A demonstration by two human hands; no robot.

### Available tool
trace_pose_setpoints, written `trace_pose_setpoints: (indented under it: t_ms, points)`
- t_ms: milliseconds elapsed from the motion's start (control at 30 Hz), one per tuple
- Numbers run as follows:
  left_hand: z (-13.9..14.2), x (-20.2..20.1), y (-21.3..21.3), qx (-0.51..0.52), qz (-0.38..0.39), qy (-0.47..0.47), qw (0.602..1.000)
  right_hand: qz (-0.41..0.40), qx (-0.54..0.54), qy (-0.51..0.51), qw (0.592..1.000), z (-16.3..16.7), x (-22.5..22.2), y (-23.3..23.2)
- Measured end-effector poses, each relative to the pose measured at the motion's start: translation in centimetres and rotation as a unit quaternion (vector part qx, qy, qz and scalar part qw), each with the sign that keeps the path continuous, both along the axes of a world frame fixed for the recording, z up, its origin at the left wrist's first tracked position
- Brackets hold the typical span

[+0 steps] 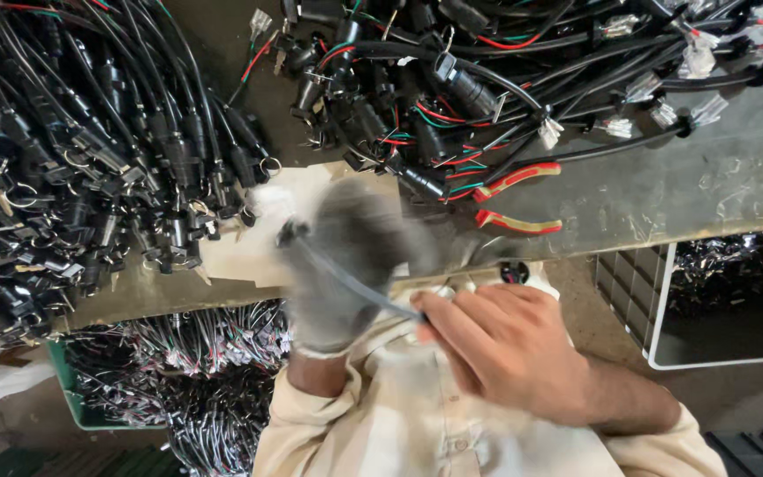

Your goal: The person picks up a black cable, strips and arranges its inner red, green and black wires, and fits a black connector onto the cable end, using pliers to crimp or tighten it. They place the finished cable with the pile of completed cables on the workbench and repeat the process on another cable.

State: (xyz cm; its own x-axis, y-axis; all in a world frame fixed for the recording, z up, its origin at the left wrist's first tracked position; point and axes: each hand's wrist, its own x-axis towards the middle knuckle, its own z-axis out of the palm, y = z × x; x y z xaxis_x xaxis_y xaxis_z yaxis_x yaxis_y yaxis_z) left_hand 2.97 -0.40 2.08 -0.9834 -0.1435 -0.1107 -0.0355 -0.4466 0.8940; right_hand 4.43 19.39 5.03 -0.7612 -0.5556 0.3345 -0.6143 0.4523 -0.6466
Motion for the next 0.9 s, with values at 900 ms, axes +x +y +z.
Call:
trace_pose_setpoints:
  t_ms: [900]
  points:
    - [0.3, -0.6, 2.7, -0.218, -0.386, 0.261, 0.857, -0.097, -0.598, -0.174, 0.776, -3.7, -0.8, 9.7]
